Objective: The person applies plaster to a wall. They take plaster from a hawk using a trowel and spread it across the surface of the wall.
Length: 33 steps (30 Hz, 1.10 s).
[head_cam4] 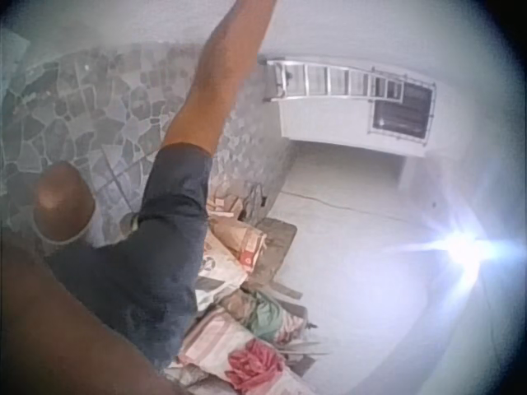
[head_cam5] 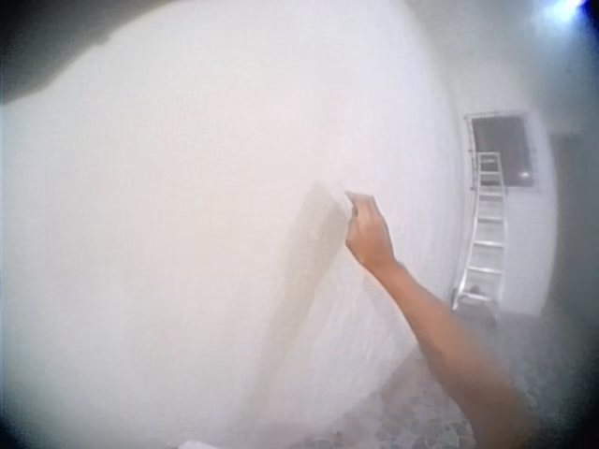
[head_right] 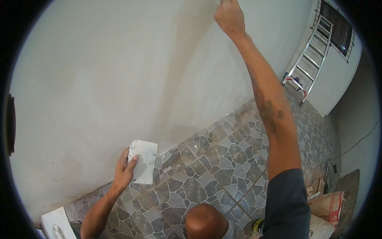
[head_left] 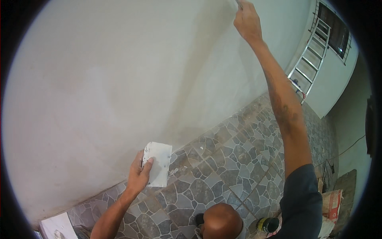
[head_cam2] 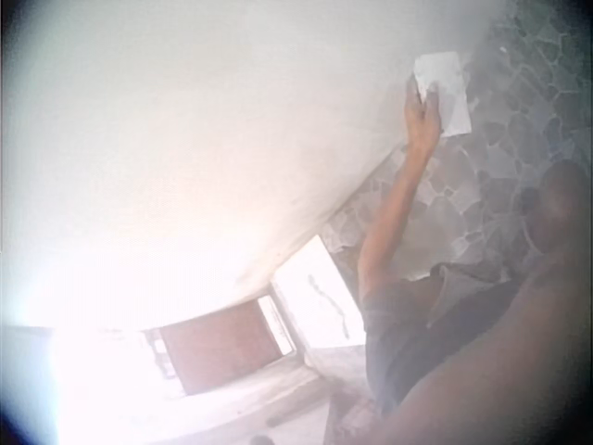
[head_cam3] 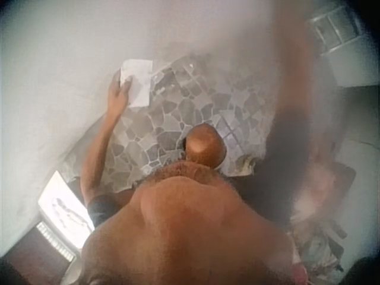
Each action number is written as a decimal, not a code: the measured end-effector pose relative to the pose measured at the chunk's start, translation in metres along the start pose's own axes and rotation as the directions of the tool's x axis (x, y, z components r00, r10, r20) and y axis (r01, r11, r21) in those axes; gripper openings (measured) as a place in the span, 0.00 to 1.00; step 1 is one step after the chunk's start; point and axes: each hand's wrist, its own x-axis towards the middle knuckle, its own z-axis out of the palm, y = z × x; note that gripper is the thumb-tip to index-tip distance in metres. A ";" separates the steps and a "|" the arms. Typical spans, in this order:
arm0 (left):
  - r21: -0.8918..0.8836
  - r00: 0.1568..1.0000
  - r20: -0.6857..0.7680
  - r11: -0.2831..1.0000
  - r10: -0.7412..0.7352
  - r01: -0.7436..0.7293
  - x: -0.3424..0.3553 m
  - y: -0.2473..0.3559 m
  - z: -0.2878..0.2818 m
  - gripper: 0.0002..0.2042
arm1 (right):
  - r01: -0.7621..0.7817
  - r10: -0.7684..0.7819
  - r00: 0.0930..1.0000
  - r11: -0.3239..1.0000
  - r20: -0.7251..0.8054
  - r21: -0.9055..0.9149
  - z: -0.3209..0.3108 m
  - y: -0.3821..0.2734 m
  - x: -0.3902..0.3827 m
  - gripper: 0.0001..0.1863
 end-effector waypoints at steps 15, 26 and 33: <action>-0.051 0.999 -0.033 0.998 -0.031 0.029 0.000 -0.006 -0.004 0.19 | -0.040 0.040 0.998 0.999 0.055 -0.018 0.024 -0.160 -0.155 0.25; -0.041 1.000 -0.013 0.999 -0.006 0.005 0.001 0.010 0.007 0.19 | -0.831 0.780 0.555 0.532 0.288 0.162 0.020 0.002 -0.122 0.15; -0.090 0.997 -0.013 0.993 -0.074 0.073 -0.002 0.002 -0.004 0.18 | -0.490 0.493 0.839 0.869 0.231 -0.073 0.022 -0.115 -0.116 0.15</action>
